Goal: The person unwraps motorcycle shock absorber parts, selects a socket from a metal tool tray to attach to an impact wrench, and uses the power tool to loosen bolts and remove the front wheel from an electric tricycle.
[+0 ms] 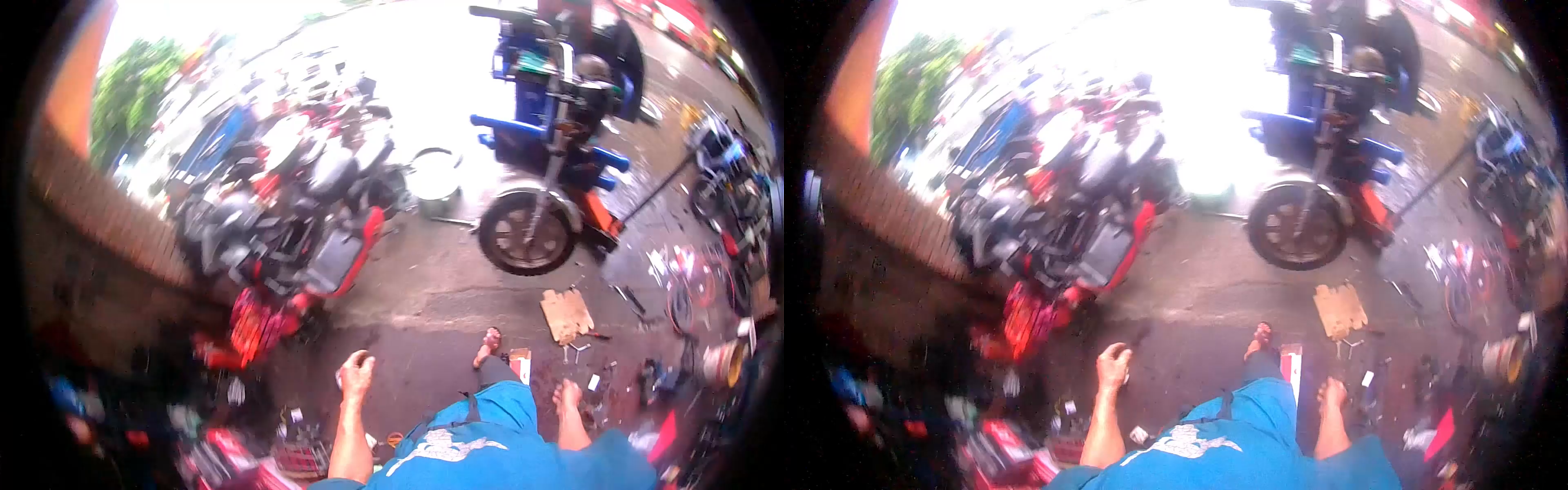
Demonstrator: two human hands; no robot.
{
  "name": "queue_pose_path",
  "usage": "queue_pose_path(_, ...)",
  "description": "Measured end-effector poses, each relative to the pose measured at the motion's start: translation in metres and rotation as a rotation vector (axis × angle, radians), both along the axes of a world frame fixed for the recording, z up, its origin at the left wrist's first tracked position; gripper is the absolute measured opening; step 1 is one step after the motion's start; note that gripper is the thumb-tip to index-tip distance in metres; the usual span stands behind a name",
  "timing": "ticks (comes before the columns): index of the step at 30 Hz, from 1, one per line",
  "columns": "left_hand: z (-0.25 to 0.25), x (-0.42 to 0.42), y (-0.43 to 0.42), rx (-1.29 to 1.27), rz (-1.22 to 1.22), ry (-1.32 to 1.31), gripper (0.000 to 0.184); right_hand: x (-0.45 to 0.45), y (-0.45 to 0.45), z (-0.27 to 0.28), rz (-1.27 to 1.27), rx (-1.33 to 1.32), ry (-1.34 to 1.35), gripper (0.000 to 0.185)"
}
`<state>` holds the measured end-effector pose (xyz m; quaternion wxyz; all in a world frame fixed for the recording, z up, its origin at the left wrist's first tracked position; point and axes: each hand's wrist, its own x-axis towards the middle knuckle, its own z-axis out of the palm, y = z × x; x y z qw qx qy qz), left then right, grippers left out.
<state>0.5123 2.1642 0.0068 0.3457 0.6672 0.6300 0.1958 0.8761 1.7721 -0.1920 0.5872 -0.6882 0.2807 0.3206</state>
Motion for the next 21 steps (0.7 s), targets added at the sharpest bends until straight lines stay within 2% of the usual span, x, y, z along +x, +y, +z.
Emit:
queue_pose_path(1, 0.006, 0.026, 0.025, 0.004, 0.003, 0.017, 0.033, 0.017, 0.033, 0.025, -0.032, -0.017, 0.003, 0.01)
queue_pose_path(2, 0.012, 0.054, 0.051, 0.017, -0.049, -0.051, 0.032, 0.045, 0.053, 0.025, -0.021, 0.032, 0.025, 0.012)
queue_pose_path(3, 0.016, 0.082, 0.074, 0.029, -0.095, -0.129, 0.032, 0.067, 0.075, 0.028, 0.061, -0.04, -0.041, 0.016)
queue_pose_path(5, 0.038, 0.149, 0.112, 0.151, -0.201, -0.08, 0.032, 0.112, 0.12, 0.055, 0.097, 0.006, -0.142, 0.02)
queue_pose_path(7, 0.061, 0.211, 0.139, 0.163, -0.293, -0.15, 0.032, 0.151, 0.161, 0.101, 0.204, -0.075, -0.256, 0.019)
queue_pose_path(9, 0.07, 0.262, 0.16, 0.156, -0.396, -0.276, 0.03, 0.192, 0.167, 0.05, 0.146, -0.035, -0.379, 0.021)
queue_pose_path(10, 0.074, 0.286, 0.169, 0.149, -0.405, -0.367, 0.029, 0.203, 0.173, 0.063, 0.117, -0.012, -0.373, 0.021)
queue_pose_path(11, 0.086, 0.308, 0.181, 0.209, -0.482, -0.313, 0.027, 0.209, 0.189, 0.093, 0.087, 0.015, -0.368, 0.021)
queue_pose_path(13, 0.101, 0.348, 0.213, 0.381, -0.624, -0.319, 0.023, 0.214, 0.199, 0.109, 0.055, 0.035, -0.363, 0.021)
queue_pose_path(15, 0.135, 0.387, 0.235, 0.411, -0.688, -0.392, 0.021, 0.209, 0.196, 0.11, 0.053, 0.01, -0.352, 0.022)
queue_pose_path(18, 0.166, 0.431, 0.269, 0.348, -0.74, -0.495, 0.022, 0.17, 0.168, 0.098, -0.012, -0.103, -0.219, 0.021)
queue_pose_path(21, 0.158, 0.458, 0.299, 0.264, -0.799, -0.528, 0.025, 0.105, 0.137, 0.064, -0.256, -0.131, -0.046, 0.02)
